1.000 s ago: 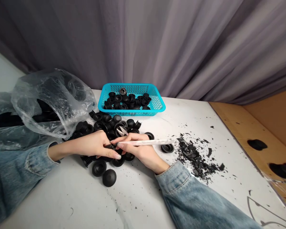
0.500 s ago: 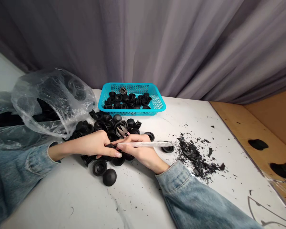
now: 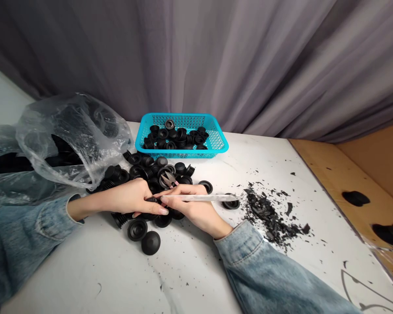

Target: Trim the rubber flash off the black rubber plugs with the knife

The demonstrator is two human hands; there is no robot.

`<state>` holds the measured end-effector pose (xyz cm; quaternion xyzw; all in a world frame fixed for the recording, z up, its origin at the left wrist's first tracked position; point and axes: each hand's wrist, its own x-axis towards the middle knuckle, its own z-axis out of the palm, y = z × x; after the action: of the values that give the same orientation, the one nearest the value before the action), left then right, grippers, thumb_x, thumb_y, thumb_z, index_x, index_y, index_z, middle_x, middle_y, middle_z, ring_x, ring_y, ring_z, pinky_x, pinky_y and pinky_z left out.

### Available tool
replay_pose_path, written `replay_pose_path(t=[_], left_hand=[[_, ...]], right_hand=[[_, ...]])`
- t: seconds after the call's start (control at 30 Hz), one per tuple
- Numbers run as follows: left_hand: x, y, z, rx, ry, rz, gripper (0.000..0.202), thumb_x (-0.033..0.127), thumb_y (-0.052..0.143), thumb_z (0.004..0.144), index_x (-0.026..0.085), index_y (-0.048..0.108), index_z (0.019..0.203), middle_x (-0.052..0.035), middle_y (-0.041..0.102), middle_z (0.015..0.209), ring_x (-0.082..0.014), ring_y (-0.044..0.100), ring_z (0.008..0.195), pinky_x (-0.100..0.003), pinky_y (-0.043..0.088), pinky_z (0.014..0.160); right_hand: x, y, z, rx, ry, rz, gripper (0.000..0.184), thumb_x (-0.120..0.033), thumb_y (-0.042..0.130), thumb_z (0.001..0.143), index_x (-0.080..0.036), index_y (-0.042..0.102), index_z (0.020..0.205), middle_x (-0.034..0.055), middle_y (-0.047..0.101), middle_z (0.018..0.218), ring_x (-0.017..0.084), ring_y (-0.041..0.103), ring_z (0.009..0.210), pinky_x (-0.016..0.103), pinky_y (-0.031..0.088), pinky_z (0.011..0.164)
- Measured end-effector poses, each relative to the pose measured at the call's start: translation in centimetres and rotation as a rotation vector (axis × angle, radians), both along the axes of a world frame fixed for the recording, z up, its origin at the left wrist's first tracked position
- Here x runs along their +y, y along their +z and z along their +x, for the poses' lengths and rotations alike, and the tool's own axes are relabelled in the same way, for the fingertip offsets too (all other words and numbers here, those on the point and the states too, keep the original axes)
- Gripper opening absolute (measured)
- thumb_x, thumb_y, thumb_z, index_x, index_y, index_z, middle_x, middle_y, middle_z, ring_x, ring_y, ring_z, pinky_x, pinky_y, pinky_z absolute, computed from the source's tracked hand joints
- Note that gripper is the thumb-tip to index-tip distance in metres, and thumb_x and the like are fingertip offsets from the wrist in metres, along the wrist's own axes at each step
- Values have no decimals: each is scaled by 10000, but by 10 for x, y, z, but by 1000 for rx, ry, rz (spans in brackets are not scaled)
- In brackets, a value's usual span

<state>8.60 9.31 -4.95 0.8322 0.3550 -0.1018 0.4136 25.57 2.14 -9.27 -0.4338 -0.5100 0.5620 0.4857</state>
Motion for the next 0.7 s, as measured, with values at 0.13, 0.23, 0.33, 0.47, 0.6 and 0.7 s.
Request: replay_pose_path(t=[0.13, 0.23, 0.33, 0.47, 0.6, 0.7], left_hand=[[0, 0, 0, 6, -10, 6, 581, 588, 550, 735, 144, 477, 368, 36, 397, 302, -59, 366, 295, -198, 290, 378], [0, 1, 1, 14, -11, 5, 586, 596, 543, 736, 144, 480, 369, 34, 395, 302, -60, 367, 298, -197, 286, 374], [0, 1, 1, 15, -2, 1, 584, 592, 546, 735, 145, 473, 366, 34, 397, 305, -59, 367, 298, -196, 290, 375], [-1, 0, 1, 11, -7, 10, 587, 596, 545, 733, 145, 473, 364, 31, 398, 303, -64, 378, 300, -195, 297, 380], [-1, -2, 0, -9, -14, 28, 598, 609, 538, 733, 143, 472, 364, 29, 394, 303, -65, 373, 300, -198, 289, 378], [3, -3, -1, -39, -36, -19, 577, 613, 545, 725, 141, 476, 400, 37, 389, 334, -62, 348, 326, -199, 261, 374]], right_hand=[[1, 0, -1, -8, -4, -8, 89, -231, 694, 712, -188, 682, 635, 24, 739, 832, 167, 679, 770, 280, 517, 699], [0, 0, 0, 0, -2, -6, 96, -223, 696, 707, -191, 678, 619, 23, 740, 842, 161, 680, 773, 270, 519, 696], [0, -1, 0, 19, -2, 4, 113, -220, 698, 707, -195, 668, 601, 21, 741, 852, 164, 682, 789, 274, 520, 712], [-1, 0, 0, 23, 8, -4, 122, -231, 698, 710, -189, 663, 601, 37, 741, 866, 181, 684, 815, 296, 519, 736], [-1, -1, -1, 31, 2, -58, 129, -258, 702, 708, -176, 662, 616, 56, 735, 873, 205, 681, 824, 307, 517, 692], [1, -5, 0, 88, -35, -46, 157, -259, 702, 709, -176, 651, 586, 39, 722, 735, 205, 671, 816, 286, 497, 651]])
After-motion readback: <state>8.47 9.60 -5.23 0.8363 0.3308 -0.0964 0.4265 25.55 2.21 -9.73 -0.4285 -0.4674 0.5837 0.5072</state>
